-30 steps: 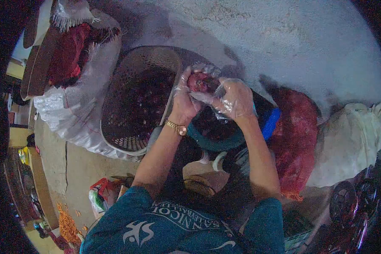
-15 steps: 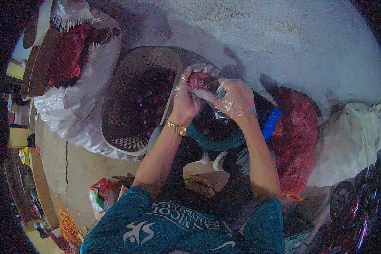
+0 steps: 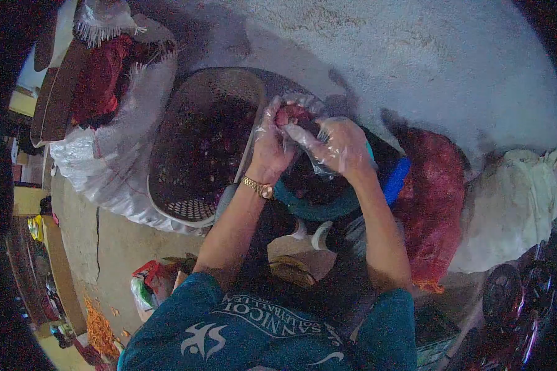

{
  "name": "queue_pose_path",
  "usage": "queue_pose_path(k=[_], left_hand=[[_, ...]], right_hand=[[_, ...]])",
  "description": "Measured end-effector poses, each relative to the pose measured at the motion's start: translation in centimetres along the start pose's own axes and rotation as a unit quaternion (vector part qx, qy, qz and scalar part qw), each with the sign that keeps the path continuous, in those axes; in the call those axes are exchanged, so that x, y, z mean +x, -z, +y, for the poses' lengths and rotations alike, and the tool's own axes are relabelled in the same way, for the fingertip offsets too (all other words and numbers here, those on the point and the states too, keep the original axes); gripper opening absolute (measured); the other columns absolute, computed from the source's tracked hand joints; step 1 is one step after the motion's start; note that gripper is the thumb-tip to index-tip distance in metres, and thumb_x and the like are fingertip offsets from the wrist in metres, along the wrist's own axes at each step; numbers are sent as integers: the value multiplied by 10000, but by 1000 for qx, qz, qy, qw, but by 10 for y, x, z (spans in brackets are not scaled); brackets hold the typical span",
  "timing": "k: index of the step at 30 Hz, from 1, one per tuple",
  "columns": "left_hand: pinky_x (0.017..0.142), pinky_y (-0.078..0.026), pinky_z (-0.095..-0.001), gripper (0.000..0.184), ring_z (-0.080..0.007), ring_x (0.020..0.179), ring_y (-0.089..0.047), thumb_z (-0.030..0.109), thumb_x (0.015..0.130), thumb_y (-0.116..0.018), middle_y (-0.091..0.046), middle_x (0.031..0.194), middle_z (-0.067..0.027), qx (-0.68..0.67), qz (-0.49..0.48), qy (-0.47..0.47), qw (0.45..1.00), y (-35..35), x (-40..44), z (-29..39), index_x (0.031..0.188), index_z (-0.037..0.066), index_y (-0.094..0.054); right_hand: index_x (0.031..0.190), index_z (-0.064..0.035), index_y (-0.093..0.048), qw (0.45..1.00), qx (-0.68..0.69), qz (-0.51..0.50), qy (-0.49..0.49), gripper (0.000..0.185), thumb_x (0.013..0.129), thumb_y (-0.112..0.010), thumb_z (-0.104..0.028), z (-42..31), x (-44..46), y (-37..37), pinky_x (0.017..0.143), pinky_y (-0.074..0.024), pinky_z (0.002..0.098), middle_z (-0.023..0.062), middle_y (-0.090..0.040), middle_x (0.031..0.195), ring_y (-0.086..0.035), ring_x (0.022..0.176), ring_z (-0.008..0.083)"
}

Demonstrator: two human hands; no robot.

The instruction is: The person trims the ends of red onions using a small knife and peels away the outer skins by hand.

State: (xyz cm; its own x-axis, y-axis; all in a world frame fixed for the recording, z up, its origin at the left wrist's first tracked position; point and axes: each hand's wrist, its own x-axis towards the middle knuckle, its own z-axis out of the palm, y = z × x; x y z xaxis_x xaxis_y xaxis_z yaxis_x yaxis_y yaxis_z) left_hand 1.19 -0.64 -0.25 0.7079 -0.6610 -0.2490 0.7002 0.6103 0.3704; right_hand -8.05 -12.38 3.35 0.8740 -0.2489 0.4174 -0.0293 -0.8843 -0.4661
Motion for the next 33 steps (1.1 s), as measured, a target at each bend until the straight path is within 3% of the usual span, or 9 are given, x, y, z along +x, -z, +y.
queue_pose_path(k=[4,7,9,12,21,24,27,31,33], left_hand=[[834,-476,-350,247,-206,888,-605,303,929,-515,-658,907,-66,14,-16,7,1000,-6,-3,2,926,73,-603],[717,-469,-317,257,-184,779,-580,308,923,-527,-635,835,-72,28,9,5,1000,-7,-2,2,890,61,-591],[817,-488,-342,277,-208,874,-610,323,921,-534,-654,897,-79,-4,-64,83,994,-5,-1,7,925,54,-601],[818,-494,-343,307,-205,863,-613,345,918,-542,-649,901,-82,87,-62,52,993,-11,-9,9,944,44,-594],[909,-477,-418,454,-261,966,-612,450,925,-488,-635,1038,-141,19,-17,74,997,-8,-4,8,1051,21,-571],[932,-457,-434,439,-283,945,-598,472,896,-533,-631,928,-137,1,9,88,996,-14,-9,16,913,37,-585],[936,-450,-460,473,-314,969,-595,484,912,-490,-633,956,-154,-29,-4,94,995,-10,-7,16,941,19,-575],[909,-469,-468,480,-313,987,-598,495,906,-494,-632,978,-164,-39,-14,114,993,-10,-4,15,946,23,-571],[881,-488,-478,477,-294,953,-615,464,916,-495,-632,1023,-163,-34,-2,153,988,-15,-8,18,1053,12,-565]], right_hand=[[748,-6,-657,995,9,-95,-32,592,768,-606,-595,-12,8,16,645,-470,457,224,-607,677,-617,715,388],[743,-19,-663,990,17,-124,-63,583,779,-590,-596,-16,10,19,628,-461,458,224,-593,652,-611,691,393],[737,-26,-666,992,30,-111,-58,578,782,-584,-597,-17,9,21,621,-459,457,222,-589,643,-608,677,395],[740,-33,-668,993,87,-67,-47,569,783,-584,-594,-15,7,22,611,-459,457,220,-580,629,-602,661,396],[713,-39,-674,990,33,-136,27,535,771,-610,-566,0,4,18,609,-457,442,206,-566,593,-595,631,382],[752,-52,-682,986,-4,-160,42,524,749,-629,-574,-2,0,18,606,-462,436,188,-585,614,-595,619,377],[851,-53,-680,987,-5,-154,37,542,715,-663,-578,19,-9,9,616,-474,433,164,-626,675,-594,606,377],[898,-4,-658,999,-19,-15,46,584,681,-717,-542,17,-6,15,578,-452,408,152,-594,622,-587,601,349],[923,-1,-651,998,-35,4,46,614,668,-723,-555,13,-5,19,585,-461,404,138,-610,646,-593,612,335]])
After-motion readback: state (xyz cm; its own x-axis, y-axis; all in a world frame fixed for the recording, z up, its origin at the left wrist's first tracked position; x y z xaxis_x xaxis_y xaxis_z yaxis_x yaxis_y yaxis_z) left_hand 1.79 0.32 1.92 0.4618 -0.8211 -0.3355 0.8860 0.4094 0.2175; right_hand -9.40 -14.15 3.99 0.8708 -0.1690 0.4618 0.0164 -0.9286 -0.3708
